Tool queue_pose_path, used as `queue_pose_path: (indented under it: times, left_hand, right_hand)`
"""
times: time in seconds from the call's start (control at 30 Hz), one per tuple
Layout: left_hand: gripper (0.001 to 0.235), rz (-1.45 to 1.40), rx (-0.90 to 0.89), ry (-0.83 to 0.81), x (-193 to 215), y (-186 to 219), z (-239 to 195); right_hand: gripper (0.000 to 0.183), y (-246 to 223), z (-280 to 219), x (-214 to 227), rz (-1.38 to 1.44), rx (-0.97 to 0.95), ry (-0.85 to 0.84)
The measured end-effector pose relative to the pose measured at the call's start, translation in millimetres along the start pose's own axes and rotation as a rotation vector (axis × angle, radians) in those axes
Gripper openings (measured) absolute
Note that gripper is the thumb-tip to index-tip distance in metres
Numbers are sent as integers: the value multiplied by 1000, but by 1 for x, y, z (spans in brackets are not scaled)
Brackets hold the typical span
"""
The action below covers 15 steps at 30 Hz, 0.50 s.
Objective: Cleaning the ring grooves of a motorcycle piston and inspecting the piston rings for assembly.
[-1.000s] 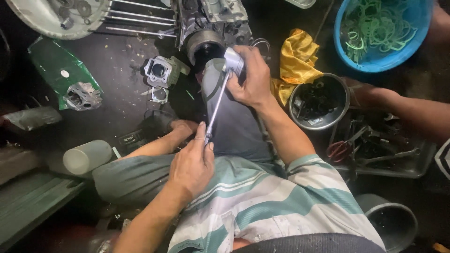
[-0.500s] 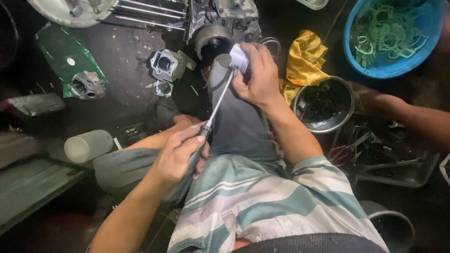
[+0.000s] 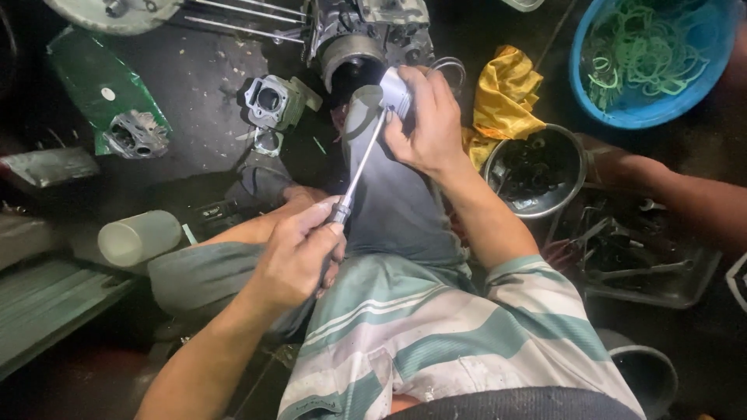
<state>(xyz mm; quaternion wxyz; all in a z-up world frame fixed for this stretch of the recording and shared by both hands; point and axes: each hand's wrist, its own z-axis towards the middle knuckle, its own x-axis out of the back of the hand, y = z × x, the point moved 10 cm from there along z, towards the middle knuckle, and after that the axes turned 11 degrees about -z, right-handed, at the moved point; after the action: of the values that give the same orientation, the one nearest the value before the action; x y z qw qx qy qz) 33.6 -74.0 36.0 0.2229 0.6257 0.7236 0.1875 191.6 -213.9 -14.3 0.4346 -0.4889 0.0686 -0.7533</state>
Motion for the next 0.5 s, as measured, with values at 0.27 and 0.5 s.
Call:
queue_pose_path:
  times: [0.27,0.5]
  left_hand:
    - [56,722,-126,101,-17,-4,9]
    - [65,1083,-196,219,-27,-30,15]
  right_hand:
    - [42,2,1,-1,-8,12,26]
    - [39,-2,5,-1,-13,73,40]
